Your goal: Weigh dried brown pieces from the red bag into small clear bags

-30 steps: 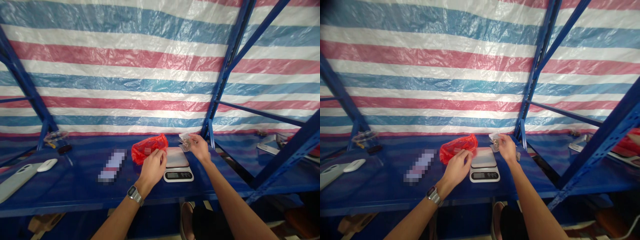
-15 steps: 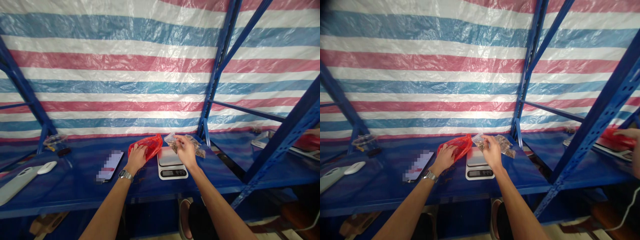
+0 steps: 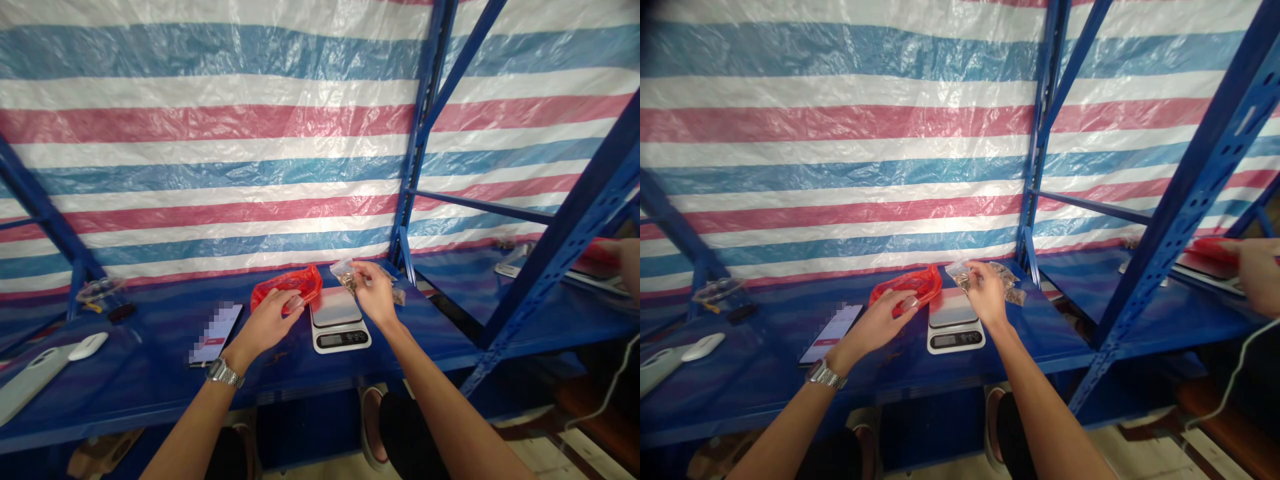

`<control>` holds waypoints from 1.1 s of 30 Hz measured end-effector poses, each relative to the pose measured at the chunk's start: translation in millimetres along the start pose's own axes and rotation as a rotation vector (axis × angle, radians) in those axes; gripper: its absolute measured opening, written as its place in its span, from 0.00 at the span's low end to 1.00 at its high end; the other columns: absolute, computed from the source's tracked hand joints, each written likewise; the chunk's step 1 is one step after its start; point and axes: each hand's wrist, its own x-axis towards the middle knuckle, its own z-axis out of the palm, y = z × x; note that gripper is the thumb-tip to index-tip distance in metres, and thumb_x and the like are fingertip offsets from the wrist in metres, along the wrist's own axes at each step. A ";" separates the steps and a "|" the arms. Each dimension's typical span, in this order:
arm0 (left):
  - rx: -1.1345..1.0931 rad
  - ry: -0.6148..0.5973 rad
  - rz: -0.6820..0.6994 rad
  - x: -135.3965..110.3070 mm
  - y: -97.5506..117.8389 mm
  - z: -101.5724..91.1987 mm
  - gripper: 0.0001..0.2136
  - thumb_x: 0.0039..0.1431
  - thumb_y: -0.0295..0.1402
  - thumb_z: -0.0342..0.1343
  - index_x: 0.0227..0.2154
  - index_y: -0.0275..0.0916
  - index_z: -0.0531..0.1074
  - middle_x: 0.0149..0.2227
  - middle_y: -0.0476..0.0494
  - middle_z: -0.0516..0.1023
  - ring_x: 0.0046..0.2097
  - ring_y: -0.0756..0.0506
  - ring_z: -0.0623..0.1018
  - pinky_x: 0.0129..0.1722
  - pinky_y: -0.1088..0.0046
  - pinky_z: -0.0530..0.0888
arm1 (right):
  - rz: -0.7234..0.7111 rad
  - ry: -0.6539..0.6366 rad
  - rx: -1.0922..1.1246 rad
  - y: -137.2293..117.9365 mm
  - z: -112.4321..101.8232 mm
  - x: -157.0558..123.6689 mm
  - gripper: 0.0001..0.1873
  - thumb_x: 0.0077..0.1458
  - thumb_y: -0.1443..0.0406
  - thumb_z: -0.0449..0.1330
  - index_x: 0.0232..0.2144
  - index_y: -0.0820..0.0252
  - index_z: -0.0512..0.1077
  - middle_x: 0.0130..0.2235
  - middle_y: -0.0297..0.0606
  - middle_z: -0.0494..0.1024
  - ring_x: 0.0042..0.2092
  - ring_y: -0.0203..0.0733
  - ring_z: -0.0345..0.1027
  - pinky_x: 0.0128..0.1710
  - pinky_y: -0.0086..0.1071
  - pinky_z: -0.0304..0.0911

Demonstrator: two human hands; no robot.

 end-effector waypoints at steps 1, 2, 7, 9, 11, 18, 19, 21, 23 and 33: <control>-0.004 -0.048 0.026 -5.0 1.7 -0.6 0.17 0.70 0.41 0.50 0.55 0.44 0.77 0.54 0.42 0.80 0.56 0.40 0.74 0.65 0.56 0.67 | 0.002 0.001 -0.001 1.2 -0.5 0.1 0.16 0.61 0.63 0.54 0.46 0.57 0.79 0.47 0.45 0.82 0.44 0.49 0.76 0.51 0.42 0.69; 0.010 -0.089 0.039 -10.0 2.6 -0.8 0.17 0.70 0.40 0.50 0.55 0.44 0.77 0.52 0.41 0.80 0.55 0.40 0.75 0.66 0.55 0.66 | 0.005 0.002 -0.003 2.4 -0.9 0.2 0.16 0.61 0.63 0.54 0.46 0.57 0.79 0.47 0.45 0.82 0.44 0.49 0.76 0.51 0.43 0.69; 0.076 -0.164 0.019 -25.5 1.8 -1.7 0.18 0.67 0.38 0.54 0.58 0.45 0.74 0.51 0.40 0.78 0.56 0.39 0.76 0.63 0.56 0.69 | 0.032 -0.004 -0.001 5.1 0.8 0.8 0.16 0.60 0.64 0.54 0.47 0.57 0.78 0.48 0.45 0.82 0.44 0.49 0.76 0.50 0.43 0.69; 0.050 -0.170 0.009 -25.7 2.5 -2.6 0.16 0.66 0.39 0.57 0.55 0.44 0.74 0.52 0.40 0.78 0.55 0.39 0.77 0.58 0.60 0.73 | 0.050 -0.019 0.018 2.5 4.3 -0.2 0.16 0.60 0.65 0.54 0.47 0.57 0.78 0.47 0.45 0.83 0.45 0.49 0.76 0.51 0.43 0.69; 0.050 -0.188 0.005 -23.8 3.6 -2.5 0.14 0.65 0.42 0.59 0.50 0.43 0.75 0.50 0.41 0.80 0.52 0.39 0.79 0.54 0.61 0.75 | 0.057 -0.053 0.048 -2.4 9.9 -2.4 0.16 0.60 0.65 0.54 0.46 0.58 0.78 0.45 0.44 0.83 0.45 0.48 0.77 0.50 0.41 0.70; 0.094 -0.237 -0.066 -20.0 6.6 1.6 0.20 0.65 0.48 0.58 0.52 0.42 0.77 0.54 0.36 0.79 0.55 0.34 0.79 0.54 0.59 0.75 | -0.059 -0.195 0.109 -17.1 32.3 -12.5 0.16 0.59 0.67 0.54 0.45 0.55 0.78 0.40 0.39 0.80 0.40 0.44 0.76 0.44 0.37 0.70; 0.077 -0.208 -0.090 -19.8 8.2 1.4 0.21 0.65 0.49 0.58 0.54 0.42 0.76 0.56 0.35 0.78 0.56 0.33 0.79 0.55 0.57 0.74 | -0.064 -0.199 0.113 -17.6 33.5 -13.0 0.16 0.58 0.68 0.55 0.45 0.55 0.78 0.39 0.38 0.80 0.39 0.44 0.76 0.44 0.37 0.70; -0.011 -0.092 -0.136 -17.8 12.8 1.2 0.21 0.68 0.48 0.54 0.56 0.42 0.75 0.58 0.35 0.77 0.58 0.34 0.78 0.58 0.56 0.72 | -0.070 -0.217 0.127 -18.8 34.1 -13.3 0.16 0.58 0.69 0.55 0.46 0.55 0.78 0.37 0.37 0.80 0.39 0.44 0.76 0.44 0.37 0.69; -0.189 0.065 -0.187 -13.3 17.8 2.8 0.20 0.72 0.46 0.45 0.53 0.42 0.76 0.55 0.37 0.80 0.56 0.37 0.79 0.58 0.59 0.72 | -0.081 -0.255 0.149 -21.2 33.1 -13.2 0.16 0.57 0.69 0.56 0.45 0.55 0.78 0.37 0.36 0.81 0.41 0.44 0.76 0.45 0.37 0.68; -0.820 0.128 -0.293 3.4 26.2 23.2 0.16 0.61 0.47 0.59 0.34 0.37 0.80 0.34 0.43 0.82 0.36 0.45 0.78 0.37 0.71 0.72 | -0.216 -0.295 0.042 -43.7 24.6 -12.6 0.16 0.56 0.72 0.56 0.42 0.54 0.79 0.42 0.39 0.82 0.46 0.47 0.74 0.51 0.41 0.67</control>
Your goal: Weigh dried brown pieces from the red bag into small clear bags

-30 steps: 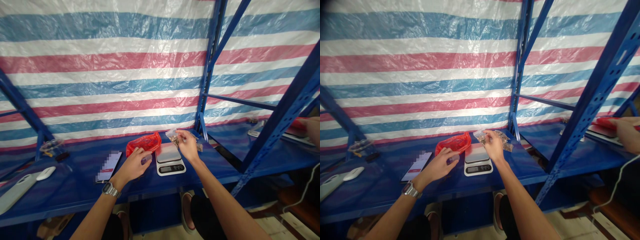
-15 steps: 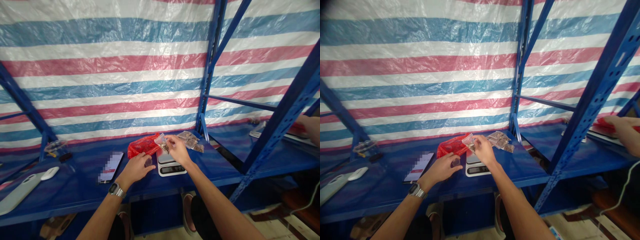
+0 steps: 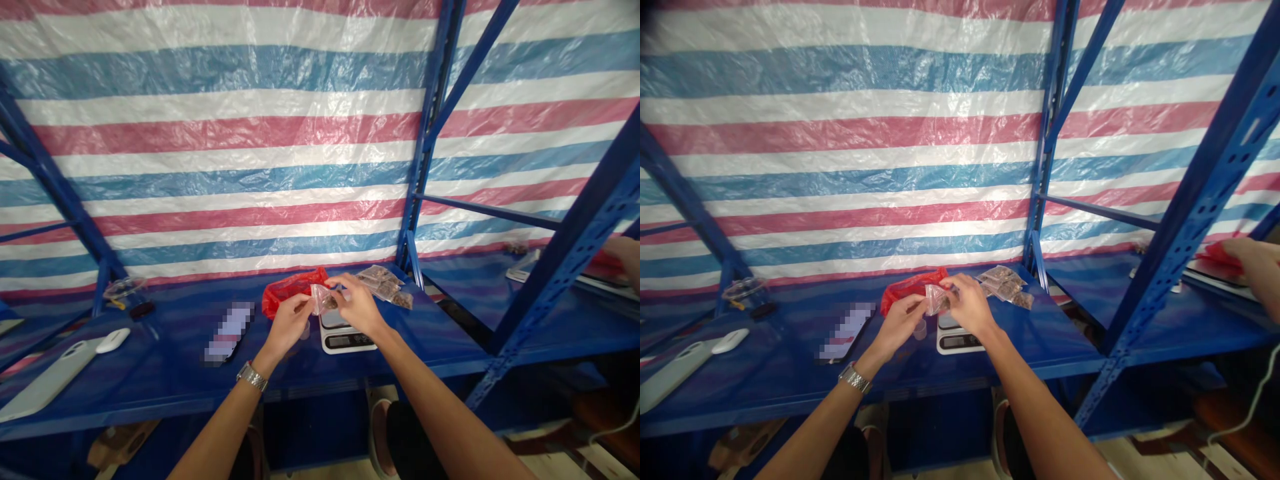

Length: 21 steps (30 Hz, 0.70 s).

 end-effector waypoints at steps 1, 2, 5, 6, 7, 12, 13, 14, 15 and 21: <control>-0.040 0.015 -0.027 -0.9 1.4 1.8 0.16 0.60 0.47 0.60 0.33 0.37 0.80 0.32 0.45 0.81 0.33 0.46 0.77 0.34 0.72 0.70 | -0.005 0.053 -0.012 -2.5 -1.3 0.0 0.15 0.56 0.72 0.56 0.43 0.54 0.78 0.44 0.40 0.81 0.49 0.48 0.73 0.53 0.43 0.66; -0.077 0.029 -0.052 -1.7 3.0 3.7 0.16 0.59 0.48 0.61 0.32 0.37 0.80 0.29 0.46 0.80 0.31 0.48 0.75 0.31 0.73 0.68 | 0.002 0.090 -0.010 -5.1 -2.2 -0.2 0.14 0.57 0.70 0.57 0.43 0.55 0.78 0.44 0.41 0.81 0.49 0.48 0.73 0.53 0.42 0.66; -0.149 0.043 -0.097 -3.5 8.0 9.8 0.17 0.55 0.48 0.65 0.30 0.37 0.80 0.25 0.49 0.76 0.26 0.51 0.70 0.27 0.75 0.63 | 0.126 0.005 0.113 -11.2 0.1 -1.6 0.09 0.61 0.62 0.59 0.39 0.55 0.78 0.35 0.36 0.80 0.38 0.44 0.73 0.42 0.37 0.68; -0.167 0.039 -0.104 -3.5 9.1 11.6 0.16 0.54 0.48 0.66 0.29 0.37 0.79 0.25 0.49 0.76 0.26 0.51 0.69 0.27 0.76 0.62 | 0.191 -0.059 0.171 -11.6 2.6 -2.1 0.10 0.62 0.58 0.59 0.37 0.55 0.78 0.32 0.35 0.80 0.34 0.42 0.73 0.38 0.35 0.67; -0.184 0.032 -0.108 -3.1 9.9 13.3 0.16 0.53 0.47 0.67 0.28 0.37 0.79 0.25 0.49 0.76 0.27 0.51 0.70 0.27 0.76 0.62 | 0.251 -0.114 0.224 -11.0 5.5 -2.5 0.13 0.62 0.54 0.59 0.35 0.55 0.78 0.30 0.34 0.80 0.32 0.41 0.72 0.35 0.33 0.66; -0.251 0.017 -0.069 1.6 8.5 18.6 0.17 0.51 0.47 0.68 0.26 0.37 0.76 0.24 0.50 0.75 0.27 0.52 0.69 0.27 0.77 0.63 | 0.401 -0.183 0.427 2.3 14.7 -1.4 0.18 0.58 0.49 0.62 0.30 0.57 0.77 0.31 0.36 0.81 0.34 0.41 0.74 0.37 0.33 0.66; -0.267 0.009 -0.060 2.3 7.9 19.4 0.17 0.50 0.47 0.69 0.26 0.37 0.76 0.24 0.50 0.74 0.26 0.52 0.68 0.27 0.77 0.63 | 0.409 -0.191 0.459 4.6 14.0 -0.9 0.19 0.58 0.49 0.63 0.31 0.58 0.77 0.31 0.36 0.81 0.33 0.41 0.73 0.37 0.33 0.66; -0.286 -0.002 -0.056 2.7 7.4 20.2 0.18 0.51 0.48 0.69 0.27 0.37 0.75 0.24 0.51 0.73 0.26 0.53 0.67 0.26 0.77 0.62 | 0.409 -0.201 0.483 6.2 12.5 -0.5 0.19 0.57 0.49 0.63 0.31 0.58 0.77 0.30 0.35 0.80 0.33 0.40 0.72 0.36 0.33 0.65; -0.308 -0.014 -0.056 2.8 7.3 21.2 0.18 0.51 0.48 0.69 0.27 0.37 0.75 0.24 0.52 0.72 0.26 0.53 0.67 0.26 0.77 0.63 | 0.402 -0.210 0.501 7.1 10.7 -0.3 0.19 0.56 0.48 0.63 0.32 0.59 0.77 0.30 0.35 0.79 0.32 0.40 0.71 0.35 0.33 0.64; -0.305 0.036 -0.112 4.5 8.7 28.6 0.17 0.56 0.48 0.65 0.30 0.38 0.72 0.24 0.53 0.70 0.26 0.52 0.68 0.26 0.77 0.64 | 0.348 -0.244 0.449 6.9 6.4 -0.5 0.20 0.61 0.49 0.57 0.30 0.59 0.74 0.29 0.34 0.77 0.32 0.39 0.69 0.34 0.32 0.62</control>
